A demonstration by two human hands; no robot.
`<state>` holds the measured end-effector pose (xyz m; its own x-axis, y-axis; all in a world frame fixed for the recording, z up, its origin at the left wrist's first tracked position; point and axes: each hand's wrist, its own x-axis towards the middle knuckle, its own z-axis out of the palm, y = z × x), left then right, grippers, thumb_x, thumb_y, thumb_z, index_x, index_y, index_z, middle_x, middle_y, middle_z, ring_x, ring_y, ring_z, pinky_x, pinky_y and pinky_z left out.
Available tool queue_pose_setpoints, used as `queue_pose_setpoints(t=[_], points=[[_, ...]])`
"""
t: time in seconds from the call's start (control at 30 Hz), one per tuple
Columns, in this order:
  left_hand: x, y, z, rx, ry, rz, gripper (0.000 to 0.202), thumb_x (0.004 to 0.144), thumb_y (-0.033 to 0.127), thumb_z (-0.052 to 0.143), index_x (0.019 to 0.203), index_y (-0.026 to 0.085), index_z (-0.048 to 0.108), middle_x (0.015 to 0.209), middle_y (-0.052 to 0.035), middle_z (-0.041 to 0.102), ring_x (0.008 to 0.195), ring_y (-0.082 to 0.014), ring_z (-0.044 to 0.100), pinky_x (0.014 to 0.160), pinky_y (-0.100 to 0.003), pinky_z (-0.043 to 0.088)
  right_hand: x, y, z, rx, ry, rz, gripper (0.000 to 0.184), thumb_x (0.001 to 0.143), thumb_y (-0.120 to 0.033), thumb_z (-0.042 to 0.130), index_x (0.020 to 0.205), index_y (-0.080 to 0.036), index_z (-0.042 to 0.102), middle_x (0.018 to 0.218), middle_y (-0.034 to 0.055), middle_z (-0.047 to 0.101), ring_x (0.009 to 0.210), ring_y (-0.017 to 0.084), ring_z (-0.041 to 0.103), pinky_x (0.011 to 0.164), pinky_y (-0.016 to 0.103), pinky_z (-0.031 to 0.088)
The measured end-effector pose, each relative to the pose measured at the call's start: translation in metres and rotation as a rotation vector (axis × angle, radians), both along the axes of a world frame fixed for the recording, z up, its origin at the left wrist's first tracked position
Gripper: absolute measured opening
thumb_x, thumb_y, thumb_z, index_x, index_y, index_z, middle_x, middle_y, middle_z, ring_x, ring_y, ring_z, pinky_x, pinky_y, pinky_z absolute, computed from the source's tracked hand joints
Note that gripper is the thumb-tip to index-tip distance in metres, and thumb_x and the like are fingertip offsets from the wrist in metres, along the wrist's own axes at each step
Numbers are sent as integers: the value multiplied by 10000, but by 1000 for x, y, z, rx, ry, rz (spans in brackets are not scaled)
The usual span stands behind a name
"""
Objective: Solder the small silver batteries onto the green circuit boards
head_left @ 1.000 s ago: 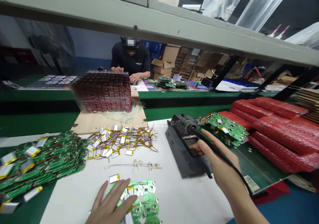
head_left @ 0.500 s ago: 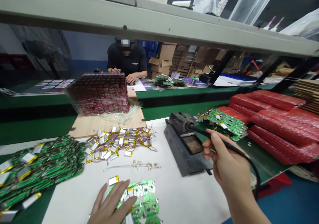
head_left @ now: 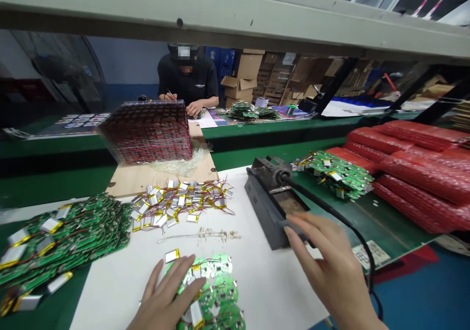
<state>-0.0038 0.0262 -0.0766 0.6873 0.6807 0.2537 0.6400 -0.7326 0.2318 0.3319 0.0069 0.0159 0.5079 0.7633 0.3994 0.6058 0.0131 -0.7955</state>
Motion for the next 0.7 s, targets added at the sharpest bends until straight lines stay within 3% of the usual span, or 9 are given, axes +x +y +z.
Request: queue_pose_setpoints(t=[0.07,0.17,0.3,0.47,0.6,0.7], points=[[0,0,2,0,7,-3,715,858,731,555,1473,374,473,1615,-78,404,1451,-334,426,1208,-571,261,13,12,-5,-14,-165,-40,622,739,-583,717,1175,-139,713,1357,219,606,1351,421,463,1169,581,275],[-1,0,4,4,13,-16,703,869,656,609,1487,360,449,1609,-89,414,1449,-332,430,1207,-561,265,24,29,-11,-82,-311,-64,772,775,-640,661,1348,-129,576,1413,232,564,1368,460,449,1124,637,315],[-2,2,4,7,1,-23,723,873,573,658,1517,373,398,1599,-94,431,1438,-336,447,1204,-555,277,24,38,-16,-98,-419,-152,671,864,-660,534,1294,-146,573,1242,225,652,1206,463,568,1029,688,373],[-2,2,8,-49,5,-31,690,874,619,632,1490,378,435,1616,-97,398,1455,-349,419,1190,-589,290,22,40,-16,-81,-505,-187,632,891,-647,511,1294,-163,565,1102,183,687,1046,417,631,946,641,449],[-1,1,9,-60,4,-21,708,851,656,642,1475,372,465,1614,-96,403,1450,-353,426,1199,-588,279,14,28,-17,-35,-551,-181,713,914,-675,478,1377,-134,507,1230,236,630,1226,468,545,1006,698,380],[1,-1,9,-52,4,-5,731,827,711,628,1462,377,490,1609,-95,412,1443,-356,436,1206,-593,264,-8,5,-28,64,-589,-102,623,951,-507,545,1435,-130,439,1395,266,519,1375,452,431,1101,700,282]])
